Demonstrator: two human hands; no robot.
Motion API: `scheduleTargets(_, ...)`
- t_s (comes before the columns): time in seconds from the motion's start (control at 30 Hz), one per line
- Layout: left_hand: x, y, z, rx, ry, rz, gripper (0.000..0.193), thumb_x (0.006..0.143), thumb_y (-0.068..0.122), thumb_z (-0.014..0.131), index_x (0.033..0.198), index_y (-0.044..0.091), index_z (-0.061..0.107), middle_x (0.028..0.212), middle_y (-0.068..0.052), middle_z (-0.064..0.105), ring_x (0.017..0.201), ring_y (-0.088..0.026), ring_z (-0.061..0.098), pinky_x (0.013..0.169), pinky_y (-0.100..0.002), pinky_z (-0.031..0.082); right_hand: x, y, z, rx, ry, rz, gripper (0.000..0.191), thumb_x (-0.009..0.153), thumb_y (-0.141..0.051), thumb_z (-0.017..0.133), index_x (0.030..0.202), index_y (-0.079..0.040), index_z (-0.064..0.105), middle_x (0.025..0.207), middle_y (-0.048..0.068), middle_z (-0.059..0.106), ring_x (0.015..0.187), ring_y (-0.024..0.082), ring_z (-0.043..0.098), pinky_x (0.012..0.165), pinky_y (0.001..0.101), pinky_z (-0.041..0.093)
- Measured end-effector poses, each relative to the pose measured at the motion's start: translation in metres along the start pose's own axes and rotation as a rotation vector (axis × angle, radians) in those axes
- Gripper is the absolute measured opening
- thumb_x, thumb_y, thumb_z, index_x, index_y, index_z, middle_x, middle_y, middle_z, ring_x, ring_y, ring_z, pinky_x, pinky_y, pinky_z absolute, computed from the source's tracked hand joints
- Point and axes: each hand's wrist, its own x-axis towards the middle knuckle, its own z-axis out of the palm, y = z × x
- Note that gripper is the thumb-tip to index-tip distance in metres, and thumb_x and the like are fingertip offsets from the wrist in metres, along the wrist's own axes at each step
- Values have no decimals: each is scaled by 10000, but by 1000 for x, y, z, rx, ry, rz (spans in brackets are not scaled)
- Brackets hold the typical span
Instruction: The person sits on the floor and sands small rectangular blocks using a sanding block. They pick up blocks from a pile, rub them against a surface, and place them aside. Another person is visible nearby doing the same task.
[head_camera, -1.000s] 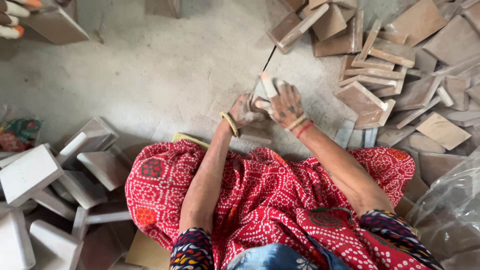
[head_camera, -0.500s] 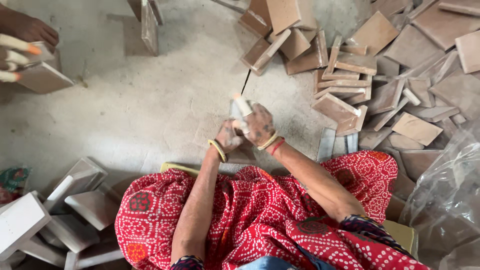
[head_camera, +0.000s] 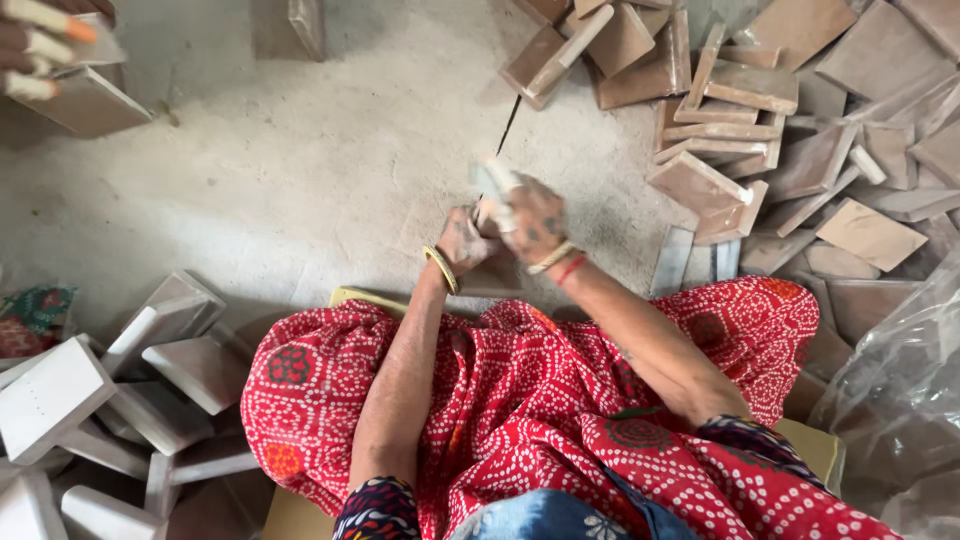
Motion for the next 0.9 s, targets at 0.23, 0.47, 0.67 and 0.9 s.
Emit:
scheduleTargets(0.23, 4, 23, 6, 56, -67, -226, 450, 604, 143, 851, 1014, 42, 693, 874, -70, 752, 727, -211, 737, 710, -346, 657, -17, 2, -15, -89, 7, 144, 413, 1062, -319, 557, 1227, 46, 658, 941, 176, 667, 782, 310, 657, 623, 430, 537)
scheduleTargets(0.47, 1, -6, 1, 15, 78, -127, 412, 659, 78, 810, 1043, -29, 706, 919, -125, 772, 774, -209, 754, 691, -361, 660, -16, 12, 6, -185, 6, -13, 342, 1067, -306, 557, 1233, -17, 631, 985, 105, 640, 833, 224, 631, 675, 400, 548)
scheduleTargets(0.67, -1, 13, -9, -73, 54, -190, 499, 583, 60, 903, 1037, -20, 711, 936, -156, 783, 796, -228, 770, 731, -381, 664, -83, 61, -35, 133, -276, 641, 358, 1054, -337, 484, 1236, -82, 657, 1019, 143, 686, 653, 190, 647, 497, 346, 541)
scheduleTargets(0.9, -4, 12, 8, -111, 52, 58, 384, 670, 42, 882, 1035, 46, 766, 1039, -96, 796, 957, -180, 770, 884, -347, 646, -71, 63, -28, 169, -29, 355, 403, 1120, -360, 398, 1151, -65, 670, 941, 72, 688, 712, 163, 635, 568, 305, 509)
